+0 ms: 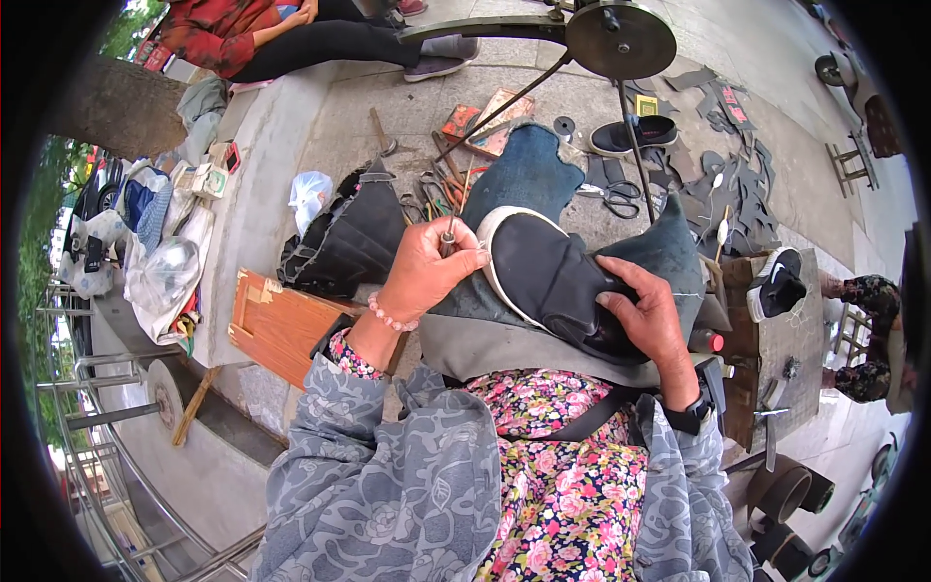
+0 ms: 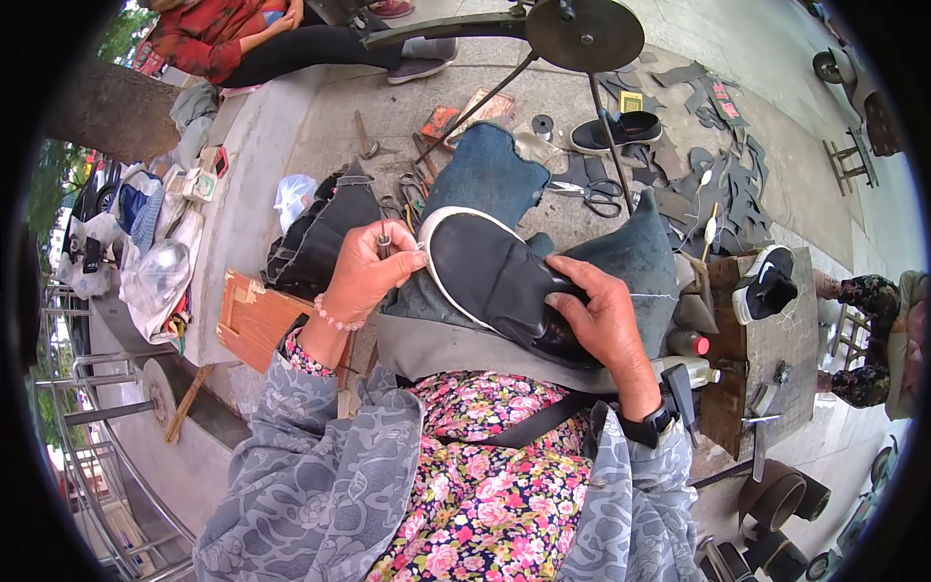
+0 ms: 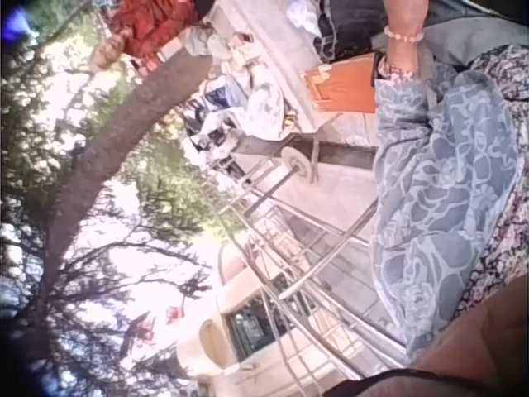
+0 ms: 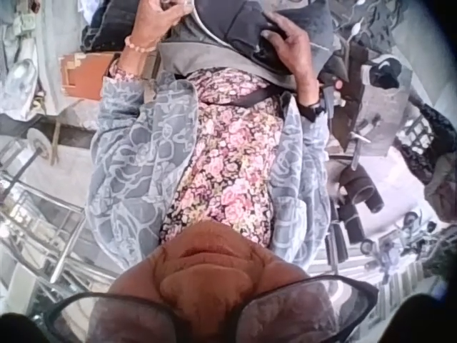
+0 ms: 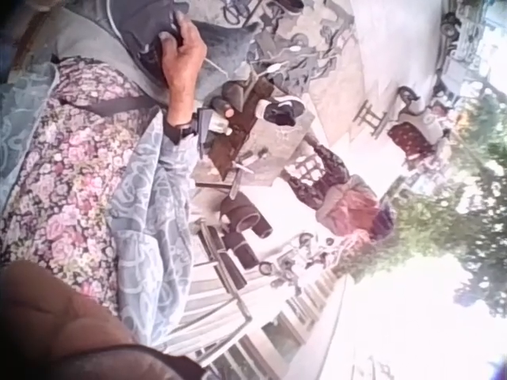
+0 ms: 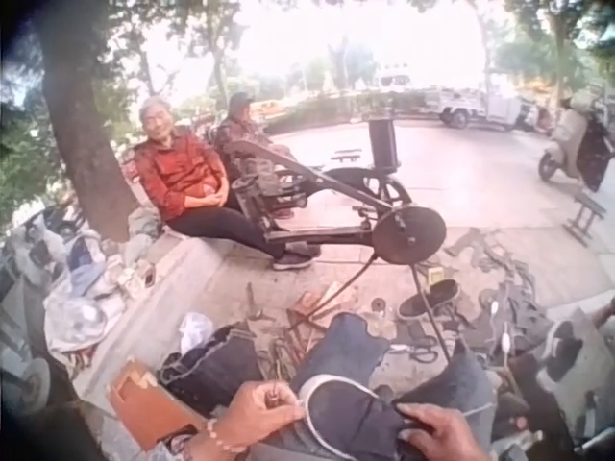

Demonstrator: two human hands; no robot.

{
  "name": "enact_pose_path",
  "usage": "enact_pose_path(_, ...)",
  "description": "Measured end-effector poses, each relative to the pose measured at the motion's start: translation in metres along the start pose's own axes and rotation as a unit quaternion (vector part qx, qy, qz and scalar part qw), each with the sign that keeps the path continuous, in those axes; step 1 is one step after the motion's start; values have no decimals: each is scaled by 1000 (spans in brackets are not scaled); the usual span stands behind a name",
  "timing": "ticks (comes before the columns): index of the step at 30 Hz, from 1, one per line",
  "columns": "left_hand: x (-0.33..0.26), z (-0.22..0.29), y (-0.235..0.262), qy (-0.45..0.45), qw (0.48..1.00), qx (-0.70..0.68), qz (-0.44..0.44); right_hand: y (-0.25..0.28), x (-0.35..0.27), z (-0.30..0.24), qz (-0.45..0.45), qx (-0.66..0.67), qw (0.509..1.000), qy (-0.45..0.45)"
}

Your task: The recorder is hand-stitching a shoe using a needle and thread.

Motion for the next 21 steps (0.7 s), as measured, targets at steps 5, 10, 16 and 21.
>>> enact_pose_path(5, -8, 5, 19, -97, 973, 182, 98, 1, 1, 4, 2, 1, 1000, 4)
enact_pose_path(10, -4, 18, 10, -272, 858, 287, 327, -5, 2, 1, -15, 22, 1000, 10)
enact_pose_path(16, 4, -34, 9, -1, 959, -112, 259, 7, -3, -4, -13, -46, 998, 33)
enact_pose_path(21, -13, -55, 22, 141, 979, -137, 44, 55, -22, -5, -34, -167, 984, -58)
Point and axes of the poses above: each hand's wrist, its own x-axis towards the middle knuckle, its own y-axis out of the back of the hand, z = x × y, the point moved 6 cm from there along x, towards the middle knuckle, and after that the axes turned 12 degrees about x, right-handed, at the moved point
